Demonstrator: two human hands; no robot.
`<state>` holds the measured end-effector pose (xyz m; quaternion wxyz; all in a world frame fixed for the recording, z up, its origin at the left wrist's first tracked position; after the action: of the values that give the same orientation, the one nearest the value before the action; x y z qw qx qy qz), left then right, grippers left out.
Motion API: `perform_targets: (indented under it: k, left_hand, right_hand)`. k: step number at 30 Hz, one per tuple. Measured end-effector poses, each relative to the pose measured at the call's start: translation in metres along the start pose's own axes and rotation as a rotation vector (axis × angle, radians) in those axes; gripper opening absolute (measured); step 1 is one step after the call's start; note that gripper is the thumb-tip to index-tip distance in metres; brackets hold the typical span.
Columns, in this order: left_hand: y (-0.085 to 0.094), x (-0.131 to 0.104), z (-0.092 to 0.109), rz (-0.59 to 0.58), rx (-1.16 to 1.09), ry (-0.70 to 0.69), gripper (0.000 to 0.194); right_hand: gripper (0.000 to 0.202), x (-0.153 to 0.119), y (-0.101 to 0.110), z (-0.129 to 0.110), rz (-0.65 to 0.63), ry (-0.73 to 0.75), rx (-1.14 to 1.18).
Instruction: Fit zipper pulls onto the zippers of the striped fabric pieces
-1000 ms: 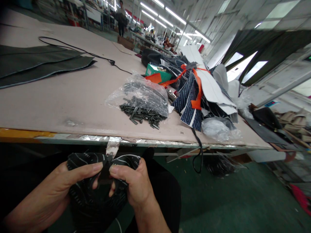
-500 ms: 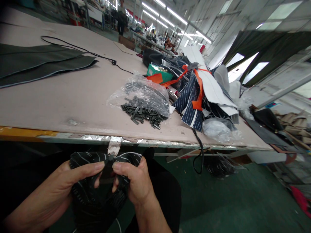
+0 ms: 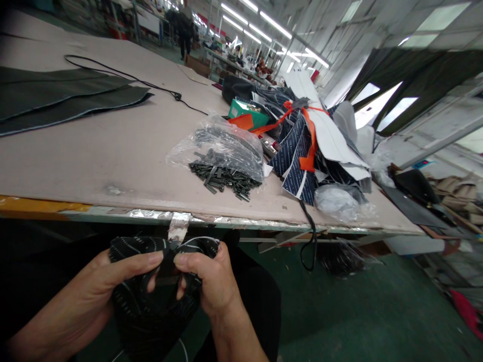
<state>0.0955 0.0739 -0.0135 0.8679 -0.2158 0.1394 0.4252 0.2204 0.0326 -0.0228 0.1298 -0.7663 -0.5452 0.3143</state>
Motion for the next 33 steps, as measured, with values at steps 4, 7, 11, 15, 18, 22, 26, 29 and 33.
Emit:
perform_targets:
  k: [4, 7, 11, 15, 18, 22, 26, 29, 33]
  left_hand:
    - [-0.0003, -0.0003, 0.0028, 0.004, 0.004, -0.016, 0.036]
    - [0.0018, -0.0003, 0.0015, 0.034, 0.009, -0.011, 0.036]
    - [0.004, -0.0004, -0.0003, 0.056, 0.017, -0.002, 0.036]
    - [0.0051, -0.0003, -0.0002, 0.058, 0.027, 0.0, 0.038]
    - [0.0055, 0.0005, -0.0012, 0.047, 0.017, 0.005, 0.036]
    - [0.0058, 0.0006, -0.0025, 0.033, 0.003, -0.009, 0.034]
    - [0.008, -0.0004, -0.0042, 0.079, 0.047, 0.016, 0.034]
    - [0.006, -0.0005, -0.0012, 0.065, 0.048, 0.001, 0.033]
    - [0.0012, -0.0007, 0.0025, 0.007, -0.013, -0.04, 0.03]
  right_hand:
    - [0.023, 0.0001, 0.0001, -0.001, 0.013, 0.009, 0.004]
    - [0.022, -0.0001, -0.0002, -0.0016, 0.026, 0.014, -0.003]
    - [0.022, -0.0001, -0.0004, -0.0022, 0.036, 0.019, -0.011]
    - [0.021, 0.0009, -0.0013, -0.0046, 0.02, 0.03, -0.017]
    - [0.02, 0.001, -0.002, -0.0064, 0.003, 0.039, -0.017]
    - [0.022, 0.0005, -0.0018, -0.007, 0.004, 0.036, -0.024]
    - [0.024, 0.0008, -0.0026, -0.0067, -0.009, 0.029, -0.027]
    - [0.024, 0.0014, -0.003, -0.005, -0.03, 0.029, -0.016]
    - [0.029, 0.0015, -0.0019, -0.0013, -0.049, 0.063, 0.017]
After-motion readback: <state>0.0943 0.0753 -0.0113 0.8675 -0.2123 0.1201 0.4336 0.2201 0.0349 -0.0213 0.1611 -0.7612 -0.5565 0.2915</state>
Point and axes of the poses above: each hand's wrist, its own x-axis towards the middle knuckle, its own y-axis out of the back of the hand, z = x × y, the point moved 6 cm from there along x, towards the middle knuckle, and after that the axes turned 11 degrees about x, right-handed, at the moved point
